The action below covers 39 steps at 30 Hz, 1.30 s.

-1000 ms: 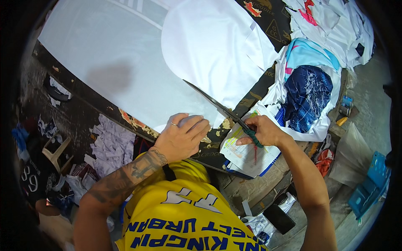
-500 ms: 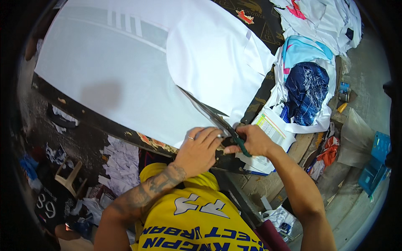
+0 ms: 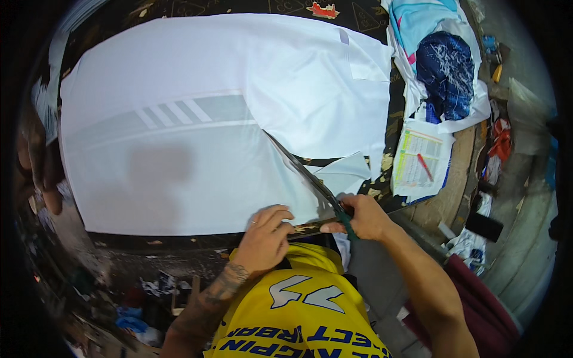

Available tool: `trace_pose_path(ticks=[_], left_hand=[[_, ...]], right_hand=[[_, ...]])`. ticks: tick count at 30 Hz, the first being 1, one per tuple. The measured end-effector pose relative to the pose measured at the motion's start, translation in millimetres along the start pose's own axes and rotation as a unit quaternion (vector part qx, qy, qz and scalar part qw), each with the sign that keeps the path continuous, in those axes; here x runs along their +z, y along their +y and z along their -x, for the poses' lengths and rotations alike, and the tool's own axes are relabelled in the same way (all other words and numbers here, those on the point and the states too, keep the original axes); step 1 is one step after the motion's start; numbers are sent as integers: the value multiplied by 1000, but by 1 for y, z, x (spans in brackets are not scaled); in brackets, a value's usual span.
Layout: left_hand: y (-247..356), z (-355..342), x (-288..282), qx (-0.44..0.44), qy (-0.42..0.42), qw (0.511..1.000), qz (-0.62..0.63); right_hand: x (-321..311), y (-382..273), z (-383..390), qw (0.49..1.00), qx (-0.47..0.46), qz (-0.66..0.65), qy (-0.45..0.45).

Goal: The person uses shears to cut a large white sheet of fabric on a table, following a pattern. They repeatedly trim the edges, fold the cut piece, and place it aside. The person then picks up a printed jersey design, cuts around it, and continues cutting additional white fabric pieces.

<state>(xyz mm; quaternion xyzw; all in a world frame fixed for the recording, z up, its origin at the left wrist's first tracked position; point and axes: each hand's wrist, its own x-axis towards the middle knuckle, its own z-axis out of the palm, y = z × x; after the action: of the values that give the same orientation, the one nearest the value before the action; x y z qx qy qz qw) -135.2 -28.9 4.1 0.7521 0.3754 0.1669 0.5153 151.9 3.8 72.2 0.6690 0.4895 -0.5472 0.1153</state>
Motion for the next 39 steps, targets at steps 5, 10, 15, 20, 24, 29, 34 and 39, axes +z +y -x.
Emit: trace_pose_path(ticks=[5, 10, 15, 20, 24, 29, 34, 39], left_hand=[[-4, -5, -14, 17, -69, 997, 10], [-14, -3, -18, 6, -104, 994, 26], [-17, 2, -15, -31, -165, 985, 50], [-1, -15, -37, -21, -148, 987, 59], [-15, -54, -79, 3, 161, 986, -37], [-45, -87, -96, -61, 231, 930, -281], [-54, -85, -83, -56, 229, 904, -356], [-53, -86, -81, -64, 234, 910, -336]], right_hand=[[30, -31, -5, 997, 43, -61, 33], [37, -67, -17, 986, 64, -150, 25], [39, -85, -31, 977, 97, -189, -4], [33, -96, -45, 984, 38, -175, 21], [-42, -88, -27, 977, 72, -168, -105], [-160, -82, -73, 968, -38, 192, -156], [-204, -123, -163, 907, -215, 308, -189], [-198, -149, -168, 902, -145, 352, -204]])
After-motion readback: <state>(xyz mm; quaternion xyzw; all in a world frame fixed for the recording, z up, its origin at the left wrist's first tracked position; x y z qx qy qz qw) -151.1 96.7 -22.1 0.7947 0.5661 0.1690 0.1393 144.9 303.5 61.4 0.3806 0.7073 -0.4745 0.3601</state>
